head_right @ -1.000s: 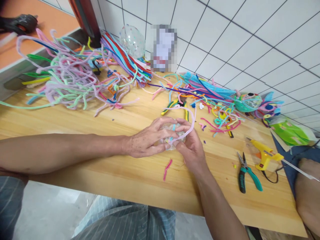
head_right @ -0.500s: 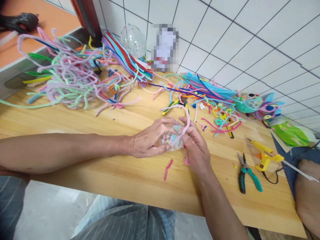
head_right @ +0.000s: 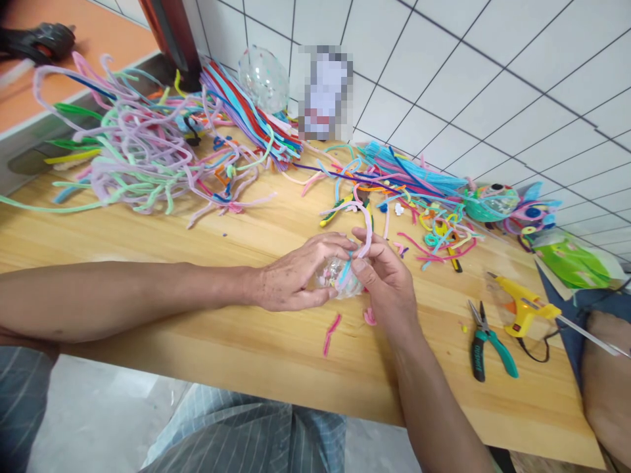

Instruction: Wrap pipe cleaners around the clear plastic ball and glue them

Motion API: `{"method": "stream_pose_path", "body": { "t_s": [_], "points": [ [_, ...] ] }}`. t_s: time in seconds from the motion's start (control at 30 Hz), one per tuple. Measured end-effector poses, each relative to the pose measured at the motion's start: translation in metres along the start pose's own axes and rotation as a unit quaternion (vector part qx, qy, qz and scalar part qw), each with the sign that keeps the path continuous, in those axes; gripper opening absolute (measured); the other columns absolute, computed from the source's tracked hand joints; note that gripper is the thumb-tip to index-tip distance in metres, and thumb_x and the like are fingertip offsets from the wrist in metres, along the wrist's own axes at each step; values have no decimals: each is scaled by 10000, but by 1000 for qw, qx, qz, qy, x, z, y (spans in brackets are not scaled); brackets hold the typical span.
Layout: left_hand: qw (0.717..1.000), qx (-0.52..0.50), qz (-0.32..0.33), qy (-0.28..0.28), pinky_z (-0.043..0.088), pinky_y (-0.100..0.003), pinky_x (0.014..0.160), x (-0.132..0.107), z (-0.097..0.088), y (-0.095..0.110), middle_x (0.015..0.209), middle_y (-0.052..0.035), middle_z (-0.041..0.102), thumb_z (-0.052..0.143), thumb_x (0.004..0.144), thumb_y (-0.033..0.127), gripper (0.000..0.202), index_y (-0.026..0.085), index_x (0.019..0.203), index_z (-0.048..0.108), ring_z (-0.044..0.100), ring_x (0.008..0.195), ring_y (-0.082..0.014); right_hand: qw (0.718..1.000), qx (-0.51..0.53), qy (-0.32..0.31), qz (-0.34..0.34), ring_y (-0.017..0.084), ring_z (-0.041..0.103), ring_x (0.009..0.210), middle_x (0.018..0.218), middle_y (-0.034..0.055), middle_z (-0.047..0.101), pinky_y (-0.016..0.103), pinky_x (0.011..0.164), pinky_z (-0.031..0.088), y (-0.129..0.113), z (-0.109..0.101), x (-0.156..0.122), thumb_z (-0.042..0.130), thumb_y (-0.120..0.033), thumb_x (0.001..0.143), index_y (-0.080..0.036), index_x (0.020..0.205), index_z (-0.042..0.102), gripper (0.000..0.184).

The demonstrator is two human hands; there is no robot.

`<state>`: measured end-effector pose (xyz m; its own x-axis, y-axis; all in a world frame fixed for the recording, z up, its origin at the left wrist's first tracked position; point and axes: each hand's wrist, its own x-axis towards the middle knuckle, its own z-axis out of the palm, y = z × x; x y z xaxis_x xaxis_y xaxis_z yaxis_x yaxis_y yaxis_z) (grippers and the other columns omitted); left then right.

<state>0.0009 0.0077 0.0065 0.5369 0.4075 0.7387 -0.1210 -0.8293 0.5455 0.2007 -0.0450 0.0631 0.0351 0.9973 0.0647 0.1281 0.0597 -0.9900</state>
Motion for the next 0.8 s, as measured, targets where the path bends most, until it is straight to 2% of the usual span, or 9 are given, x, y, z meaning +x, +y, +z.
{"method": "stream_pose_path", "body": {
  "t_s": [0.17,0.43,0.63,0.8],
  "points": [
    [1000,-3,-14,-16,433,-620,1288,0,0,0,1530,-194,584,626,977,334,591,225,1514,404,520,1527,-347,1000,11,6,12,323,646,1397,1470,52,719,546,1113,549,2,1,1,888,-480,829,-296,919,753,245],
    [1000,7,0,-3,463,-598,1270,2,0,1,1500,-195,594,625,982,297,549,209,1482,415,542,1501,-325,998,63,0,29,317,678,1368,1480,35,724,552,1104,587,4,3,5,900,-439,820,-295,908,748,227],
    [999,30,-3,-29,435,-594,1294,0,0,1,1559,-176,532,576,994,276,496,248,1471,443,477,1548,-313,996,83,10,43,314,700,1330,1461,32,736,549,1080,608,1,6,5,912,-432,803,-295,899,757,229],
    [997,63,4,-44,440,-566,1291,-1,-1,1,1588,-178,490,546,1025,269,368,239,1391,529,439,1561,-295,995,83,8,56,319,703,1329,1487,37,724,538,1080,607,0,6,5,918,-435,799,-298,918,774,232]
  ]
}}
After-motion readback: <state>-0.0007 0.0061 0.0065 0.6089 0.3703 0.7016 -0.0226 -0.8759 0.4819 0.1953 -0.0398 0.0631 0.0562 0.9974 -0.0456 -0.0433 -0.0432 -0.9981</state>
